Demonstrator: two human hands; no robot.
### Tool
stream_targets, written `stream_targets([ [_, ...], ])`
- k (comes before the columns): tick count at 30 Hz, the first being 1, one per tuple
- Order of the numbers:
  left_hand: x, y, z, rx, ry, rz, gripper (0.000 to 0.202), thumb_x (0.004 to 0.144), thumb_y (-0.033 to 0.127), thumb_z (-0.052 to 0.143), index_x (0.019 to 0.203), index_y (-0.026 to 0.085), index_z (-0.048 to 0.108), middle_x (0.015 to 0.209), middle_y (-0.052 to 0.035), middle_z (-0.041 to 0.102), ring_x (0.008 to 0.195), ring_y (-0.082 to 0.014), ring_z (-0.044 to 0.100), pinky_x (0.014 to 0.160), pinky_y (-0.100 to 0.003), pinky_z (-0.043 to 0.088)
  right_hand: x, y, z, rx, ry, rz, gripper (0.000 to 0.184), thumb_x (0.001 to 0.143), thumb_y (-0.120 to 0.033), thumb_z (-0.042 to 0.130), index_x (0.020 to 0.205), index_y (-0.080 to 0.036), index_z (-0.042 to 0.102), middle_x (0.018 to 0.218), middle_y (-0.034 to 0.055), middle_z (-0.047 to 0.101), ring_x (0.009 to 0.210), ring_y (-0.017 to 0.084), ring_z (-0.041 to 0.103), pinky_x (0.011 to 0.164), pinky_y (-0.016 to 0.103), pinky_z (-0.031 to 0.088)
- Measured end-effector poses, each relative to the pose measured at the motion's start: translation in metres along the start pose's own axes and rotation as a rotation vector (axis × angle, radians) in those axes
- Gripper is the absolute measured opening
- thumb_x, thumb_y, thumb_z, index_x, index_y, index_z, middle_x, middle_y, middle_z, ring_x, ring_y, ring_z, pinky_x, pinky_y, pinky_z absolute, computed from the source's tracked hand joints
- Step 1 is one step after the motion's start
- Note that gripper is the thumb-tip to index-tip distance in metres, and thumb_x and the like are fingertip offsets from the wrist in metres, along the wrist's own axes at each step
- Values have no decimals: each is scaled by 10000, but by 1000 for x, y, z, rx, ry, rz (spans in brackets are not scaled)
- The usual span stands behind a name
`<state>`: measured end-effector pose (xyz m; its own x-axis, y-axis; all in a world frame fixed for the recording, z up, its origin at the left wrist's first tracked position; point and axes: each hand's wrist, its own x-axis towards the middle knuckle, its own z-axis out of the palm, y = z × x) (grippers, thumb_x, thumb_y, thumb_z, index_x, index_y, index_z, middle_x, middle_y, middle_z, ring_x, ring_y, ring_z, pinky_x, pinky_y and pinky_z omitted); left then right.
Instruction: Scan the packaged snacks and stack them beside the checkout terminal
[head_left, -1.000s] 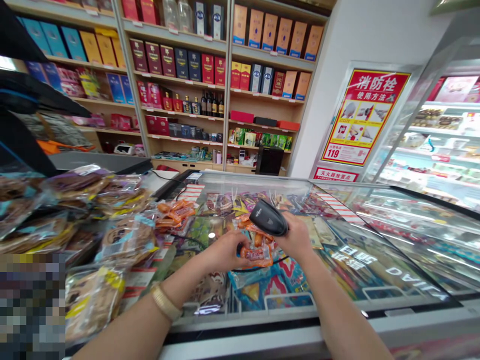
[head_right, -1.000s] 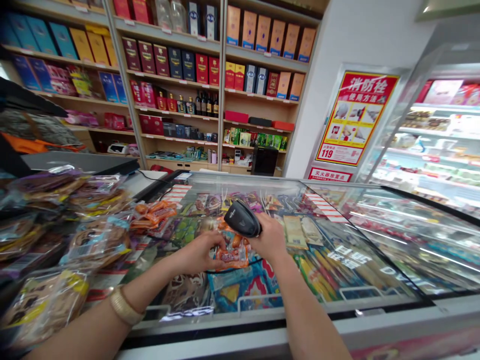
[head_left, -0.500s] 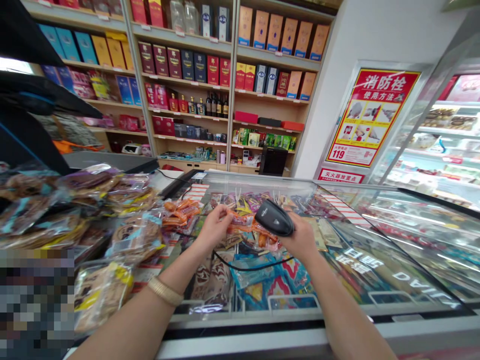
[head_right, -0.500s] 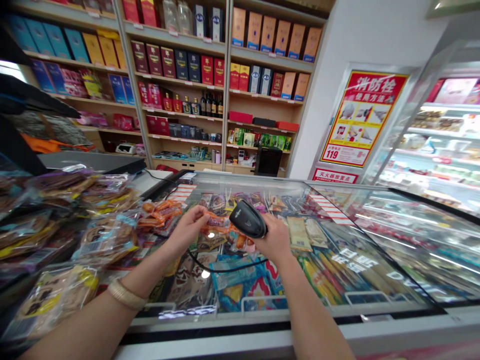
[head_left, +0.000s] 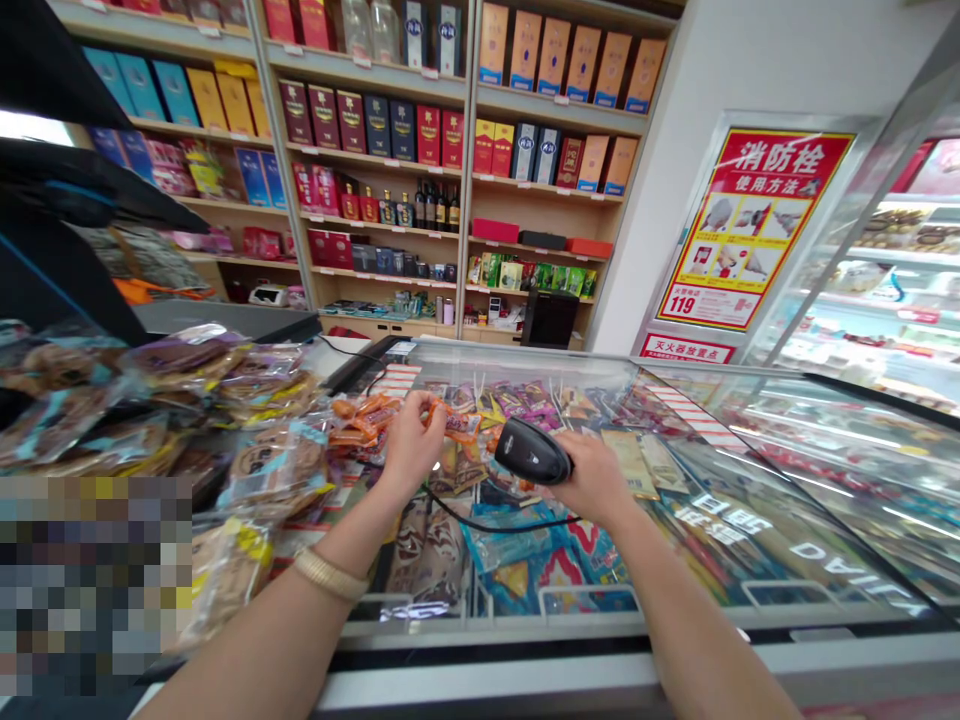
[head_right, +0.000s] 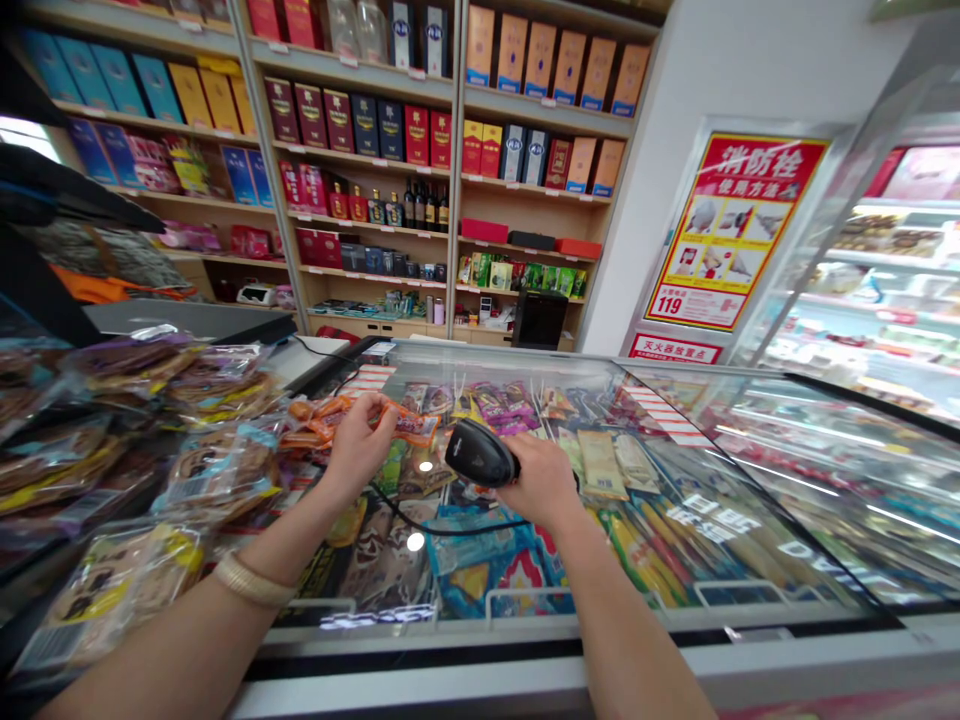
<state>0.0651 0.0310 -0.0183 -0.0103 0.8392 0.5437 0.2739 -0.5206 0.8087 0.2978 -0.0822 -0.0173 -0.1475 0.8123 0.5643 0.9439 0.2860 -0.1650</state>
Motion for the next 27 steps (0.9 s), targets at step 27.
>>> stream_targets([
  [27,16,-10,-48,949,265,-37,165,771,174,523,905,184,618,1097,-138,604,1078,-314,541,1075,-540,218,-4,16,1,115,215,83,240,758,-345,608,947,-210,668,906,75,706,867,242,669,770,316,495],
])
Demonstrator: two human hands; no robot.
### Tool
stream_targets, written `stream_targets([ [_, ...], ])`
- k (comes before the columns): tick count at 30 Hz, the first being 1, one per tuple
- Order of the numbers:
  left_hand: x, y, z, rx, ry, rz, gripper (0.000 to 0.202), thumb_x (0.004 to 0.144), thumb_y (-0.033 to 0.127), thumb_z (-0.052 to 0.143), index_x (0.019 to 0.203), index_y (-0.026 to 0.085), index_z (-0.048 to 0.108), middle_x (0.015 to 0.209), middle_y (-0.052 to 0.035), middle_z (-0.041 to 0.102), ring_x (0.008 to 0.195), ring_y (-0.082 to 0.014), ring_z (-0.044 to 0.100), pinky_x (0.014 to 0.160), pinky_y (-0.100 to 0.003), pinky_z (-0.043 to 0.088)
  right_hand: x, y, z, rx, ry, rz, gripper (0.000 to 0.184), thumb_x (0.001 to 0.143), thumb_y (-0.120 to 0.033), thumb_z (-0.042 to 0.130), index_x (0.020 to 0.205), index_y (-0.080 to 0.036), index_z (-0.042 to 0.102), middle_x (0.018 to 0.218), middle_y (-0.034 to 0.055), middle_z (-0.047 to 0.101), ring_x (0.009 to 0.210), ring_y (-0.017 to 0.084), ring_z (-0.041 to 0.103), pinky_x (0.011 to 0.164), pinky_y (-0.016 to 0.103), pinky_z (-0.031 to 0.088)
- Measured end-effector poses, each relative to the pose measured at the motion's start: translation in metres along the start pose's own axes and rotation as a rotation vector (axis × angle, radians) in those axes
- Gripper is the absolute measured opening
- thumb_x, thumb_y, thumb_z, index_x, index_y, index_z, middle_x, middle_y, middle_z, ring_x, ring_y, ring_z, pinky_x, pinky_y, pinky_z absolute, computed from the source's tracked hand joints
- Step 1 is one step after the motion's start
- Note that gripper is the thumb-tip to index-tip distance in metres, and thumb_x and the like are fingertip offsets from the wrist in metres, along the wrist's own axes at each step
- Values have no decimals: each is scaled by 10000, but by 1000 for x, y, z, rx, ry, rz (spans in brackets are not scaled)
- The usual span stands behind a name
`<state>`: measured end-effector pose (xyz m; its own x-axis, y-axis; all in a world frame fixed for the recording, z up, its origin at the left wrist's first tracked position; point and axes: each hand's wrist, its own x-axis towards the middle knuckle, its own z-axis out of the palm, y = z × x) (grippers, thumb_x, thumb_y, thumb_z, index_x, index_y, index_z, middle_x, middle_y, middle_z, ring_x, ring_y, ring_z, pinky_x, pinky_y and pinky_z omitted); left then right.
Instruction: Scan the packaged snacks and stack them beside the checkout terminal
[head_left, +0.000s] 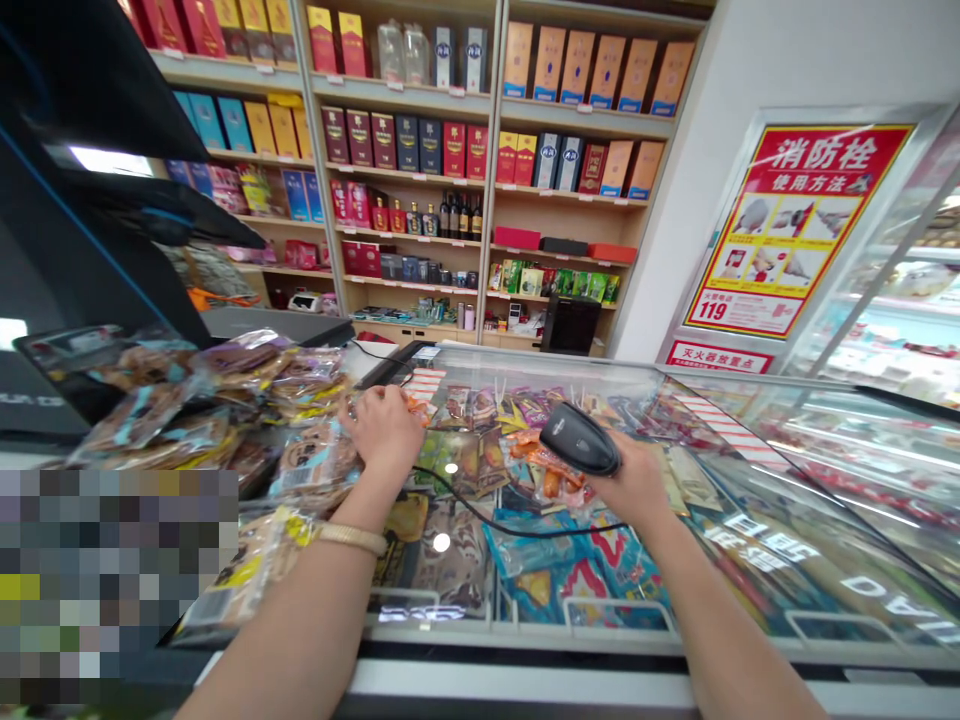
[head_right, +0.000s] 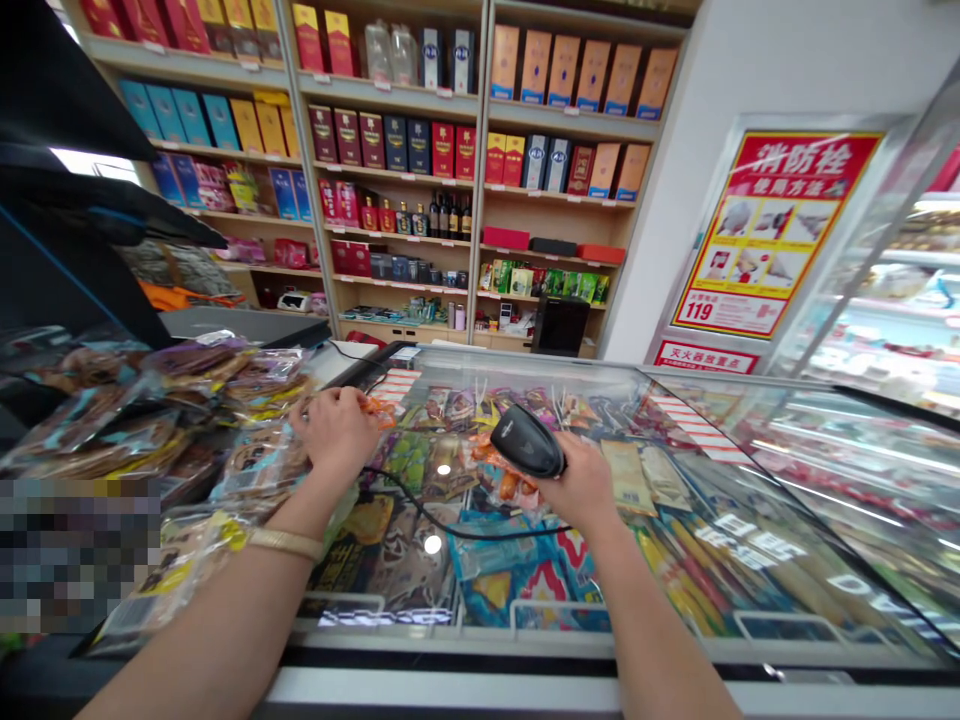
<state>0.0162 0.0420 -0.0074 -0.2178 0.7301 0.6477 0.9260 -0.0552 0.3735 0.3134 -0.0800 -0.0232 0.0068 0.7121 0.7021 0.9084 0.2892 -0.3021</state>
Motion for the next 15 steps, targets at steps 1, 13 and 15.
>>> stream_targets([
  [1,-3,3,1,-25,25,29,222,754,175,545,963,176,620,1144,-155,585,1124,-332,518,1074,-550,217,0,0,0,4,11,-1,244,757,-333,604,956,-207,668,905,77,706,868,243,669,774,319,495],
  [13,-67,72,20,-535,-486,847,491,878,201,474,1369,216,471,1418,-103,523,1407,-284,337,1133,-507,271,3,2,-1,-15,100,43,161,741,-320,575,842,-212,637,818,65,700,781,234,665,683,297,486],
  [15,-72,77,23,-485,-575,891,501,896,197,444,1397,217,442,1446,-93,503,1437,-290,285,1149,-535,232,4,1,0,-17,99,45,155,743,-323,577,833,-211,633,814,69,697,776,236,660,680,303,485],
])
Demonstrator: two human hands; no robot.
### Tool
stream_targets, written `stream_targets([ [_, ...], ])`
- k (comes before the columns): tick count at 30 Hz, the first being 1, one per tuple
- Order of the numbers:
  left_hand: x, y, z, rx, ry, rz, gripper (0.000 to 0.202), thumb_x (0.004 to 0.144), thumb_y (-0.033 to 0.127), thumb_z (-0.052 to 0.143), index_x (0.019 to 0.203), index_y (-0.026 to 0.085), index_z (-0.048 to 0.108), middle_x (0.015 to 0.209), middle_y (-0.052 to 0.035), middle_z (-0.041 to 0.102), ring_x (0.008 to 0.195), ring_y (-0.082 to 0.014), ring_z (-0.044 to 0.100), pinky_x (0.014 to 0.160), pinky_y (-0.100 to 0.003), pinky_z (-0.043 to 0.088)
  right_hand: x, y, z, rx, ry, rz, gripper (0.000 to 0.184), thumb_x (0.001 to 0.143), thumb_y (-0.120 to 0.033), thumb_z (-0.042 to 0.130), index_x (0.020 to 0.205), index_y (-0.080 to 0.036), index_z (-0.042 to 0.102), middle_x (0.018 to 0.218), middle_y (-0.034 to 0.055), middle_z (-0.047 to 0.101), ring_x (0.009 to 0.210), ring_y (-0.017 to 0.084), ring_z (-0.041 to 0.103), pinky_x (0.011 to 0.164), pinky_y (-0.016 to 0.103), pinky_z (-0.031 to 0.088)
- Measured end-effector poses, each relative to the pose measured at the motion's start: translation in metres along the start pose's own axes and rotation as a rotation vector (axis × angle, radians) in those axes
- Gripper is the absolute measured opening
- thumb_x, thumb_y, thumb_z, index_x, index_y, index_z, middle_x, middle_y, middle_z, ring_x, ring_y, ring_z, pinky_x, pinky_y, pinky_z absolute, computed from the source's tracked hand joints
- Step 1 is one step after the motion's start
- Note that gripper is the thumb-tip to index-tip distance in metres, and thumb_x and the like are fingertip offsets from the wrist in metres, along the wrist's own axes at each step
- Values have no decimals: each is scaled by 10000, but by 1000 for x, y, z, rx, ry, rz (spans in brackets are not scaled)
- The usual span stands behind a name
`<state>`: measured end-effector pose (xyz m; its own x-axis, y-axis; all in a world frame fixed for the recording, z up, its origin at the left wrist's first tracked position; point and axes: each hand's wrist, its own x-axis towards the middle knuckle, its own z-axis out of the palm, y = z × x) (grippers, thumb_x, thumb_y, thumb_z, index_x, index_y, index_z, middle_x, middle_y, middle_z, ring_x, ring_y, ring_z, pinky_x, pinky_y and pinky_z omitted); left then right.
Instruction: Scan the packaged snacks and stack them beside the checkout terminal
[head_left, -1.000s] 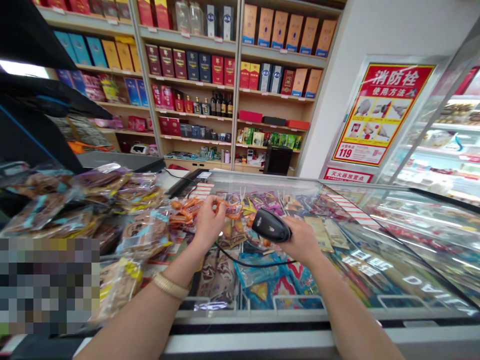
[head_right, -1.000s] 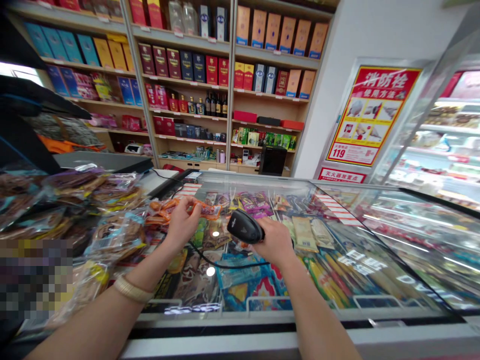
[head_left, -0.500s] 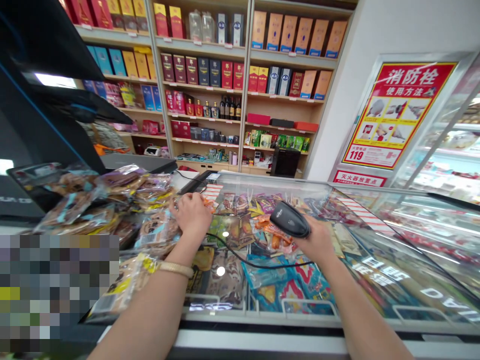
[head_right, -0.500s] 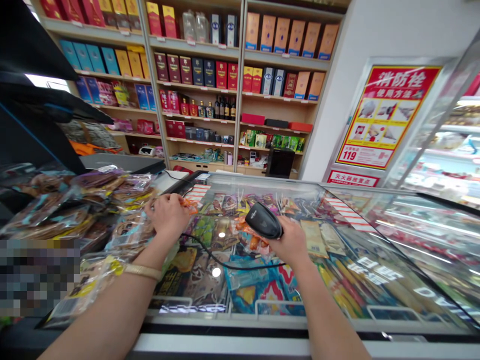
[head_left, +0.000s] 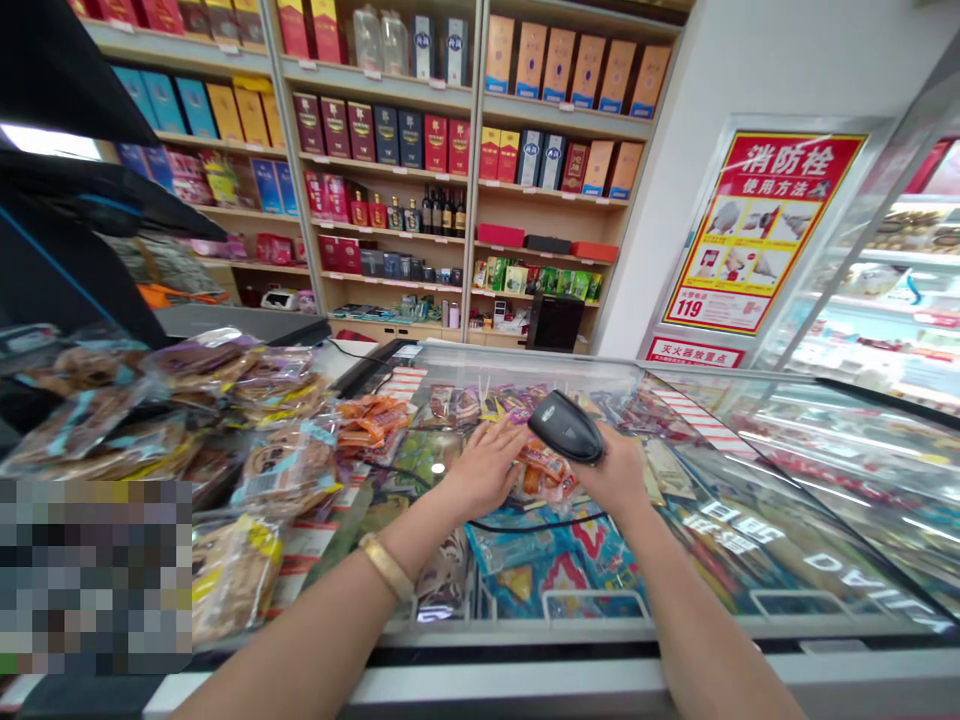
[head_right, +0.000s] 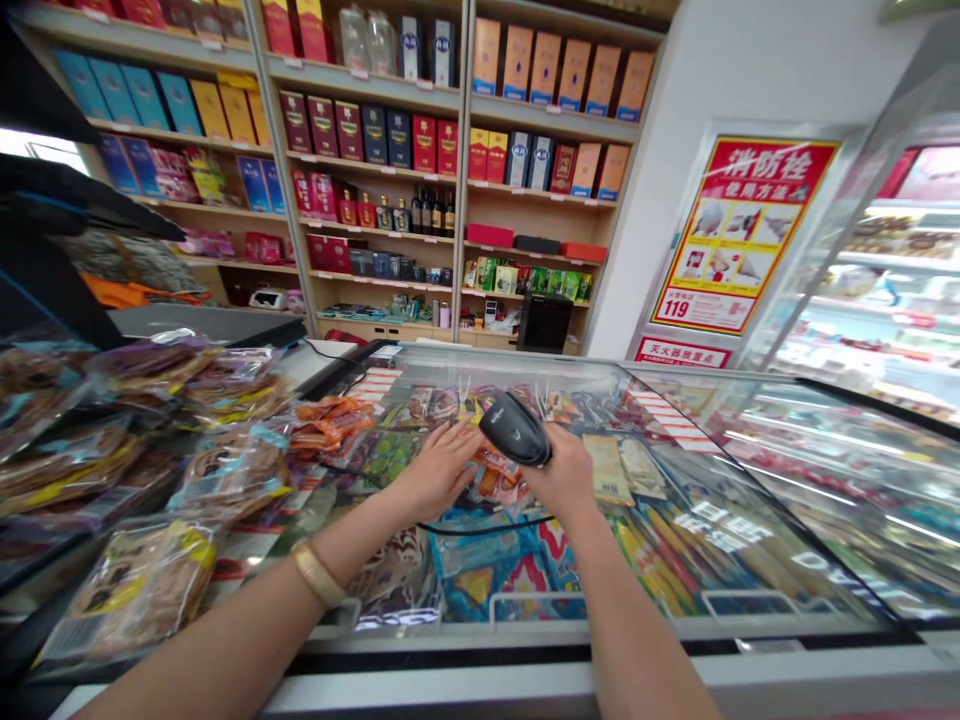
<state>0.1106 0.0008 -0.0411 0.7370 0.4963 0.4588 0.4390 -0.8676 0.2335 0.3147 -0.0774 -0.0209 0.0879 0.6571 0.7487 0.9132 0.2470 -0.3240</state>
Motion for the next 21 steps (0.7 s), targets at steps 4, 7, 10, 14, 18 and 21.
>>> stream_targets([
  [4,1,2,4,12,-68,-13,459,904,208,447,1362,213,472,1429,-94,523,1422,-300,312,1142,-568,215,0,-2,0,3,8,1,149,746,-330,581,818,-209,631,799,65,689,756,229,650,678,305,480],
  [7,-1,1,3,-4,-9,-15,367,877,242,526,1242,212,553,1354,-113,580,1372,-288,383,1120,-534,261,0,-3,0,16,3,5,148,755,-326,572,819,-208,634,790,63,685,740,224,646,663,300,474],
  [10,-4,0,3,-38,41,4,280,841,232,580,1121,226,590,1275,-113,623,1323,-272,436,1092,-501,299,0,-3,-1,20,-7,11,157,758,-327,569,836,-209,638,804,63,688,749,226,649,666,302,473],
  [14,-7,-2,1,-77,60,-33,227,772,179,635,992,223,596,1132,-92,663,1166,-278,543,1030,-485,355,-1,-1,0,22,-18,4,168,761,-345,576,831,-205,638,808,65,684,771,236,650,687,315,480],
  [18,-9,-6,-5,-235,129,-90,221,714,107,630,901,220,594,986,-54,646,1001,-234,591,898,-388,456,-2,4,2,19,-42,-6,181,755,-331,588,875,-213,653,812,55,682,780,228,650,697,309,485],
  [21,-8,-14,-12,-391,260,-177,214,686,81,610,860,205,592,927,-37,614,905,-195,597,800,-325,490,-2,8,1,4,-67,-28,168,758,-327,594,869,-218,655,800,49,680,771,222,652,681,298,482],
])
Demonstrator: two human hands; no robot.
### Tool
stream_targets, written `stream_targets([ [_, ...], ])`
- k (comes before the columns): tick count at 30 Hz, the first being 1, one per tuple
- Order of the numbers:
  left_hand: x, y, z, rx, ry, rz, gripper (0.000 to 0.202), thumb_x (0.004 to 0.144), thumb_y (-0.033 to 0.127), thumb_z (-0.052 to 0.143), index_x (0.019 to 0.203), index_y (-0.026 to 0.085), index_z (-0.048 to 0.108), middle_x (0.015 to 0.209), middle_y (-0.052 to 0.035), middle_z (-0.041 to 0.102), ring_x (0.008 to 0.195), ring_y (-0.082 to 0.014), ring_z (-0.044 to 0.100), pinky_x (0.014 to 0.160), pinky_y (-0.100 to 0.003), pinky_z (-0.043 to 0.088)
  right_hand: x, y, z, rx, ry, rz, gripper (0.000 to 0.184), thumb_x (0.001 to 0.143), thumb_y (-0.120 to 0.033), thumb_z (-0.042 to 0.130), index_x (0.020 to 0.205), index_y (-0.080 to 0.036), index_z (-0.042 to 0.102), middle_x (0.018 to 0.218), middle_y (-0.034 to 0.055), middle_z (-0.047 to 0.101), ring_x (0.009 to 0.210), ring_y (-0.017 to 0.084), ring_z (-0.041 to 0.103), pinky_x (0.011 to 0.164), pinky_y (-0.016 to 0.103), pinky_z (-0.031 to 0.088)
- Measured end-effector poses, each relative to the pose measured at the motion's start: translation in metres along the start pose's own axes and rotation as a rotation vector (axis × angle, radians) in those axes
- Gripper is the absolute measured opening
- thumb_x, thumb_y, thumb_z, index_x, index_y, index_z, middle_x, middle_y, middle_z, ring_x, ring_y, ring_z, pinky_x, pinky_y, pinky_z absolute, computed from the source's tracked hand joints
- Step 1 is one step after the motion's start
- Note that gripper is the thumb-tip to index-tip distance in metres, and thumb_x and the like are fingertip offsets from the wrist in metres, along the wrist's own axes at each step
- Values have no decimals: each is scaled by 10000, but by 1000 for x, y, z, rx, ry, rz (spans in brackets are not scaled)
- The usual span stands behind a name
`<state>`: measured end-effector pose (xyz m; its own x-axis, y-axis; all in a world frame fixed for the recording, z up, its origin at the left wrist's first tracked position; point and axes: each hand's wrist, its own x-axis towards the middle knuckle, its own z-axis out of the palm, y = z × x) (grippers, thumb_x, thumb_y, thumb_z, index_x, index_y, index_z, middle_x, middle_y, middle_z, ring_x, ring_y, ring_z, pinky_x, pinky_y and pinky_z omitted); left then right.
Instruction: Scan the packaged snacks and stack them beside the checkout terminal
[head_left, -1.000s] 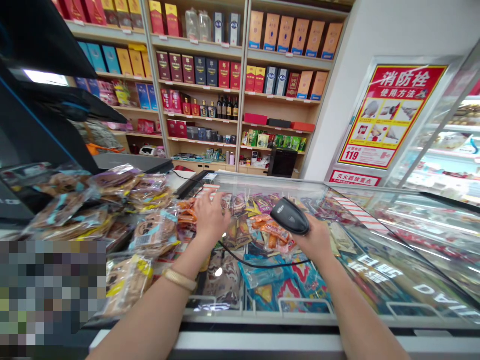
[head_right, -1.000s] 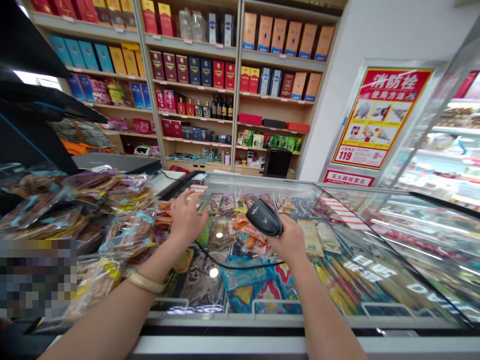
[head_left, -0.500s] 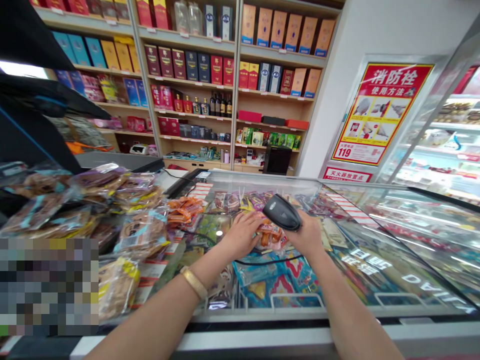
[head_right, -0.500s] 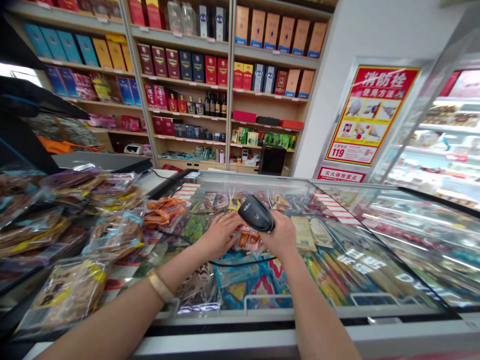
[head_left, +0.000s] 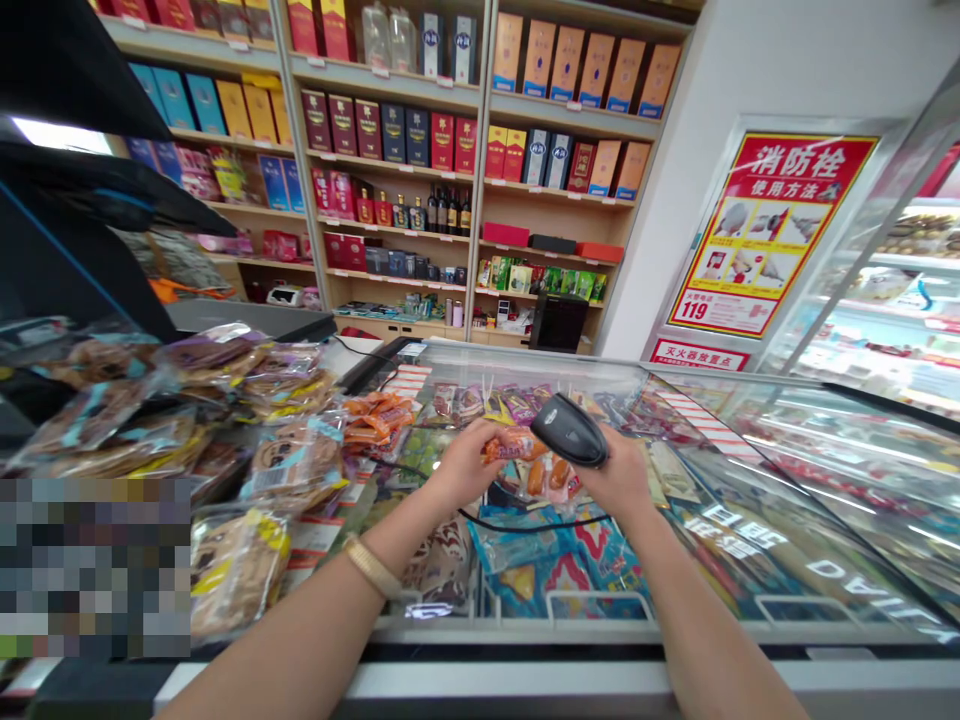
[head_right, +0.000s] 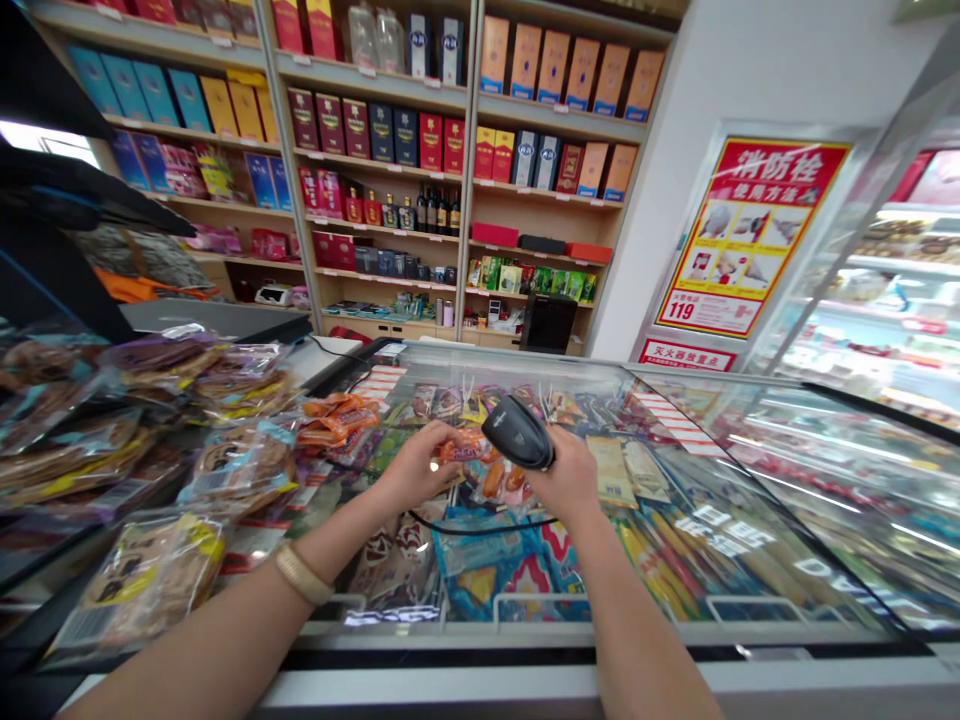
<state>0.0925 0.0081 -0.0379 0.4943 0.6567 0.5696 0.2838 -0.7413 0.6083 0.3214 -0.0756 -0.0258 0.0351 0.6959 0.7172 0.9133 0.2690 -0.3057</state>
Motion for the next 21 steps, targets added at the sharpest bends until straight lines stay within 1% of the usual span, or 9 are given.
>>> stream_targets([
  [4,7,-7,-12,-206,210,-131,199,686,92,570,861,187,586,890,-26,616,845,-169,613,755,-300,506,0,-3,-2,-4,-19,-16,193,759,-320,597,905,-209,659,869,66,697,841,237,661,740,314,491],
  [6,10,-10,-17,-287,270,-172,201,677,91,528,849,181,582,860,-23,616,810,-159,619,736,-290,510,0,-7,-3,-13,-48,-29,199,753,-299,593,917,-209,659,889,70,698,866,238,657,757,318,487],
  [9,12,-13,-22,-306,343,-170,211,640,90,497,812,179,579,841,-23,603,792,-153,612,739,-287,511,0,-14,-4,-34,-128,-63,189,722,-251,589,895,-216,657,856,53,690,821,219,647,721,298,473],
  [11,12,-13,-23,-270,372,-148,214,628,91,500,806,182,579,854,-27,596,810,-154,604,756,-291,513,-1,-16,-3,-56,-175,-88,168,704,-245,599,861,-216,652,812,42,678,770,206,635,678,282,456],
  [13,12,-12,-24,-229,373,-128,221,628,86,503,811,185,579,871,-30,589,827,-155,596,767,-293,514,-1,-18,-3,-78,-200,-108,170,695,-254,610,856,-218,651,795,36,671,754,200,626,658,273,442],
  [16,11,-8,-24,-168,374,-102,232,625,67,499,805,193,573,883,-34,578,846,-162,583,766,-295,511,0,-19,-3,-90,-215,-123,232,683,-257,618,909,-226,657,827,35,681,783,204,625,675,272,439],
  [21,10,-4,-25,-92,370,-73,235,626,57,485,794,201,567,879,-33,580,864,-171,573,768,-300,497,0,-22,-2,-80,-220,-108,257,675,-257,629,928,-220,662,881,50,698,813,216,637,704,286,447],
])
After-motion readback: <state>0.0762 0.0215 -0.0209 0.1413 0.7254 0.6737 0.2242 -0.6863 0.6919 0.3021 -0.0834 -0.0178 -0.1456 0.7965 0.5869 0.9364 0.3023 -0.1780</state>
